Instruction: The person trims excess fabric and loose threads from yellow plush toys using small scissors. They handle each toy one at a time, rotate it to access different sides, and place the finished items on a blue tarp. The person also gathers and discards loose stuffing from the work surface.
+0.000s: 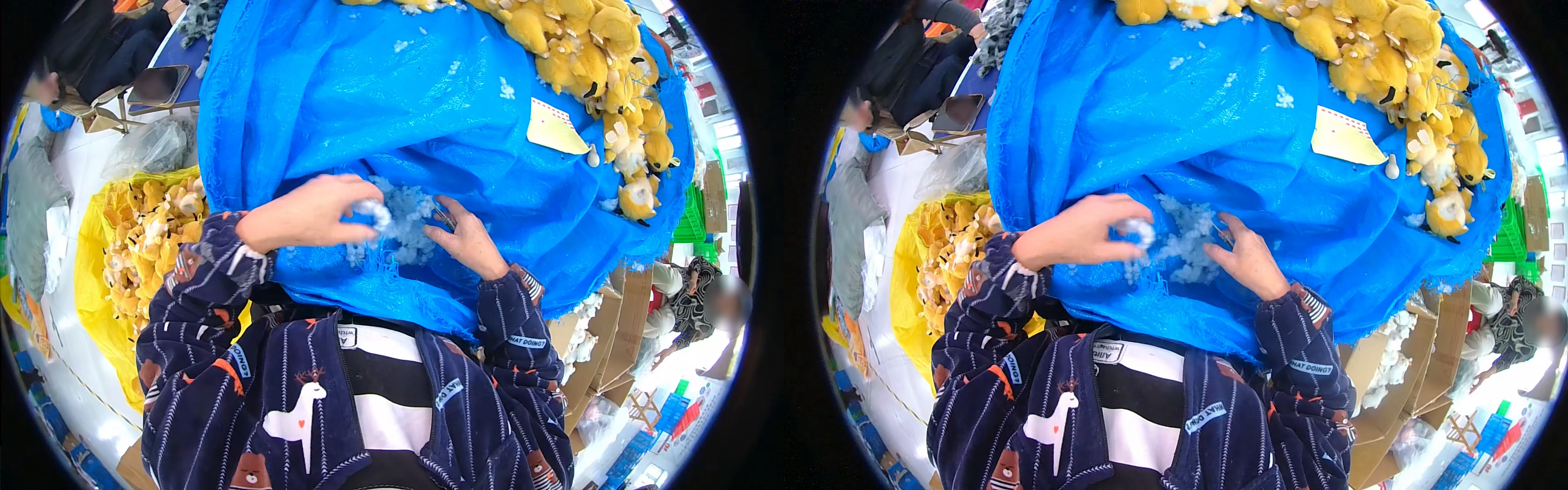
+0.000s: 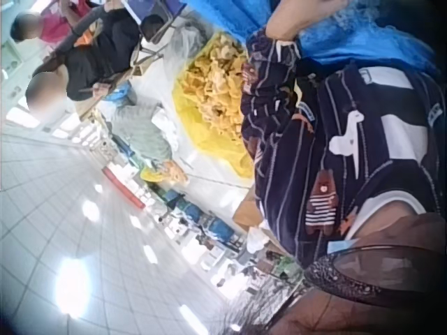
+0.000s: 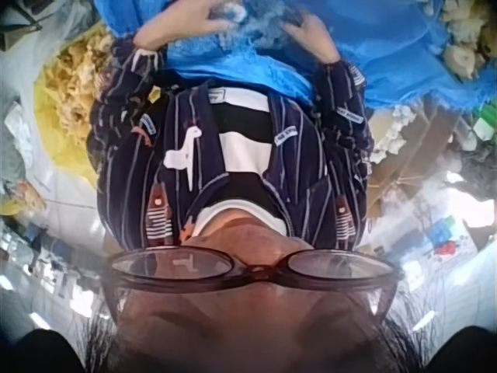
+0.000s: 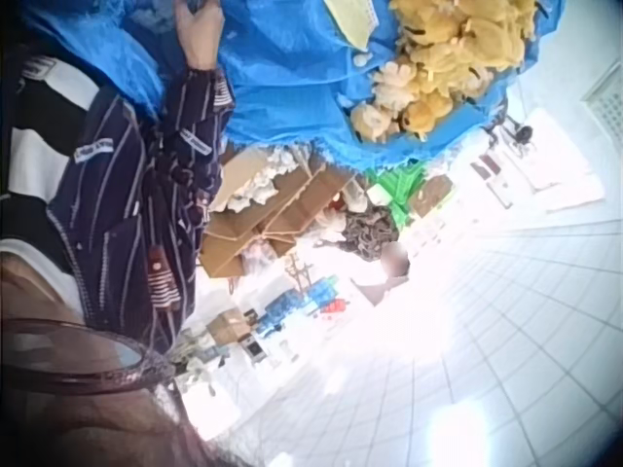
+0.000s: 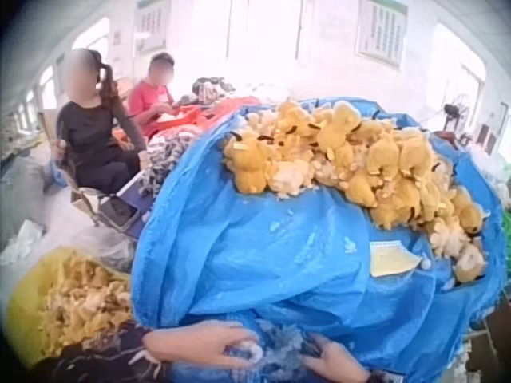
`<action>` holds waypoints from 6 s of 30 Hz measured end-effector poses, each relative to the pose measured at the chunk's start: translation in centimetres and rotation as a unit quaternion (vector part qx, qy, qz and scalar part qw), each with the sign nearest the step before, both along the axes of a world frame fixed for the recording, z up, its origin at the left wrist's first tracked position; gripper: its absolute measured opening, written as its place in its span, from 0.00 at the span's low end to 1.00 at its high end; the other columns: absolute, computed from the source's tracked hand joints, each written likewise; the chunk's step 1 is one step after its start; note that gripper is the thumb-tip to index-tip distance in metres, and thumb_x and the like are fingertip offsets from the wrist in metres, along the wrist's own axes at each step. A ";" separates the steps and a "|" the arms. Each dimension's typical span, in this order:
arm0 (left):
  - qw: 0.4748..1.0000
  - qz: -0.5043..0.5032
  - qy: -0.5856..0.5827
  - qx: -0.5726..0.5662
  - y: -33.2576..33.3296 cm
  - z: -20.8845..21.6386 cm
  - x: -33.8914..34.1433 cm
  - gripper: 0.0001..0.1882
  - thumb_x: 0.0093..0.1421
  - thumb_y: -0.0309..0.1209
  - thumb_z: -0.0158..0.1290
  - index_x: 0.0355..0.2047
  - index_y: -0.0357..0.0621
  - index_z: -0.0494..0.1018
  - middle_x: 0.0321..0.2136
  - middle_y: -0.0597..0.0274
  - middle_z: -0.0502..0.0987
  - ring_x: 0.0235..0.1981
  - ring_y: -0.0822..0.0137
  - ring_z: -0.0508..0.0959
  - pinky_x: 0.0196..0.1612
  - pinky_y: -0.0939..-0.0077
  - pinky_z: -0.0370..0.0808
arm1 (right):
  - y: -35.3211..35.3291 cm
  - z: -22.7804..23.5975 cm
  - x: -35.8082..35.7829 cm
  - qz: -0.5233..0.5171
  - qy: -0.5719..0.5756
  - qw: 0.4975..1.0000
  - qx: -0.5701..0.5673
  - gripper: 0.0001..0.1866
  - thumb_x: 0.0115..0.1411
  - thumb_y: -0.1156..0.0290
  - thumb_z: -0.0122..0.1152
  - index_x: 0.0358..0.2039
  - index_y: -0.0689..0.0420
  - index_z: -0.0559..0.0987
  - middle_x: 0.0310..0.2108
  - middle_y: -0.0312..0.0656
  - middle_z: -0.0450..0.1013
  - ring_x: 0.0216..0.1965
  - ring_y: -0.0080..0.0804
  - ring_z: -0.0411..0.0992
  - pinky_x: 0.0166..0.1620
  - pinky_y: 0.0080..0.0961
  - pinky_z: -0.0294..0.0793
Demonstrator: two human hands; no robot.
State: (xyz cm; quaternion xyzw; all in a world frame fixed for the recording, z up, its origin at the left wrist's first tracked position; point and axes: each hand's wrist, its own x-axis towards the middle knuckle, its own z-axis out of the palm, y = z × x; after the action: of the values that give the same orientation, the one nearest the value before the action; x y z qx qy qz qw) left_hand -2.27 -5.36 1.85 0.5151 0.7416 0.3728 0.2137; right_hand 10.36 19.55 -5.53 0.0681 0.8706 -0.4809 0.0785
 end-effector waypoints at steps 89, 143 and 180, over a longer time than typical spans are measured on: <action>0.819 0.311 -0.456 0.157 -0.2 -6.2 4.8 0.16 0.55 0.27 0.54 0.45 0.38 0.72 0.32 0.65 0.76 0.33 0.74 0.74 0.36 0.78 0.70 | 17.2 -11.0 27.5 -0.465 0.316 0.574 -0.596 0.20 0.59 0.67 0.58 0.50 0.60 0.71 0.46 0.42 0.73 0.45 0.34 0.73 0.50 0.35 0.73; 0.915 0.398 -0.042 0.058 -8.3 -19.5 -3.0 0.10 0.57 0.29 0.53 0.28 0.33 0.68 0.22 0.53 0.71 0.23 0.65 0.69 0.28 0.69 0.65 | 13.1 9.6 7.4 -0.243 0.229 0.898 0.286 0.12 0.55 0.64 0.60 0.33 0.61 0.78 0.28 0.50 0.76 0.31 0.46 0.75 0.35 0.33 0.73; 0.884 0.449 -0.119 0.046 -16.2 -10.9 11.5 0.08 0.57 0.26 0.37 0.26 0.39 0.66 0.19 0.63 0.62 0.23 0.74 0.63 0.28 0.76 0.62 | 14.3 4.4 -0.8 -0.239 0.357 0.862 0.270 0.08 0.54 0.79 0.56 0.36 0.62 0.74 0.34 0.49 0.75 0.33 0.44 0.74 0.34 0.31 0.71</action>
State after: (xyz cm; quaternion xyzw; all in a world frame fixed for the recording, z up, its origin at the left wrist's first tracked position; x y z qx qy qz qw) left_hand 9.23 -21.53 -9.05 0.0879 0.8447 0.5209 0.0860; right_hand 9.61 33.81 -1.09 0.1167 0.8916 -0.2228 -0.3765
